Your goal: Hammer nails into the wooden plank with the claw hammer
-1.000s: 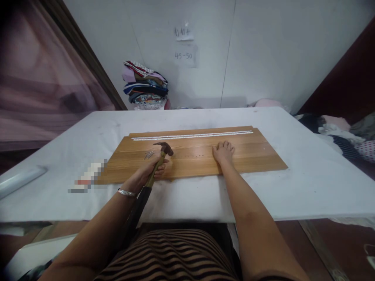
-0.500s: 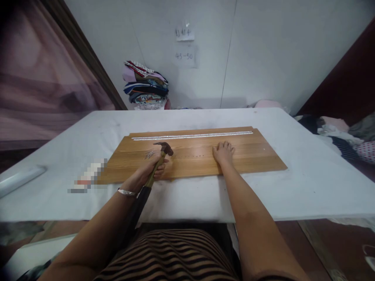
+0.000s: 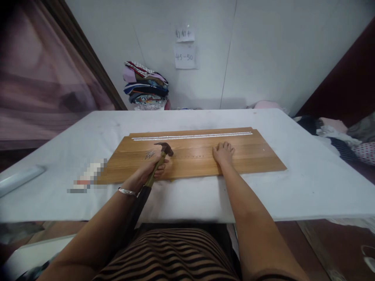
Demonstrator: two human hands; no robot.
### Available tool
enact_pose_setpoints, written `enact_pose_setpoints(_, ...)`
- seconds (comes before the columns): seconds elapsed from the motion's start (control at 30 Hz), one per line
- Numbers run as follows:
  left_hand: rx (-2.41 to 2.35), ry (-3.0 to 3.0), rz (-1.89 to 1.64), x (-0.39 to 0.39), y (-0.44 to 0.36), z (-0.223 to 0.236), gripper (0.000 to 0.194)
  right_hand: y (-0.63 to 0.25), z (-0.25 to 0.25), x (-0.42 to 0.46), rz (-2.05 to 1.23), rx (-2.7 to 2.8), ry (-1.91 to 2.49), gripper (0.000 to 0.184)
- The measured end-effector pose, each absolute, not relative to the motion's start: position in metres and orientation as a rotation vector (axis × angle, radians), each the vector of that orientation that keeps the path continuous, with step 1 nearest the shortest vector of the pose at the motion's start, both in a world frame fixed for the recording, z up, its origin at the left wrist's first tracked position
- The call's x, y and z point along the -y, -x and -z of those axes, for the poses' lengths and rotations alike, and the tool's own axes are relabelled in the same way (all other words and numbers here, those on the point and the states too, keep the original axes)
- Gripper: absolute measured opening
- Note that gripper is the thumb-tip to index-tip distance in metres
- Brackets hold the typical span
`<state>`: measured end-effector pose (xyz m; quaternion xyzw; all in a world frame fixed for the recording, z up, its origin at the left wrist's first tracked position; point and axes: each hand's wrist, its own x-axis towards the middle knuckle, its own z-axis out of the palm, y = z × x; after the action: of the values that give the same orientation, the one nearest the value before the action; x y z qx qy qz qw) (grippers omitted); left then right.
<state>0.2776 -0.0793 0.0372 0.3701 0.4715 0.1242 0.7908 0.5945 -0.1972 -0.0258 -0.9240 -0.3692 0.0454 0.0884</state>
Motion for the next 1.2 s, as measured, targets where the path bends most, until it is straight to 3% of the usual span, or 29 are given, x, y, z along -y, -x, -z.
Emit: enact_pose_setpoints(1.2, -0.974, -0.779, -0.257, 0.075, -0.275, -0.033, 0.032, -0.596, 0.029, 0.197, -0.118, 1.096, 2.758, 0.062)
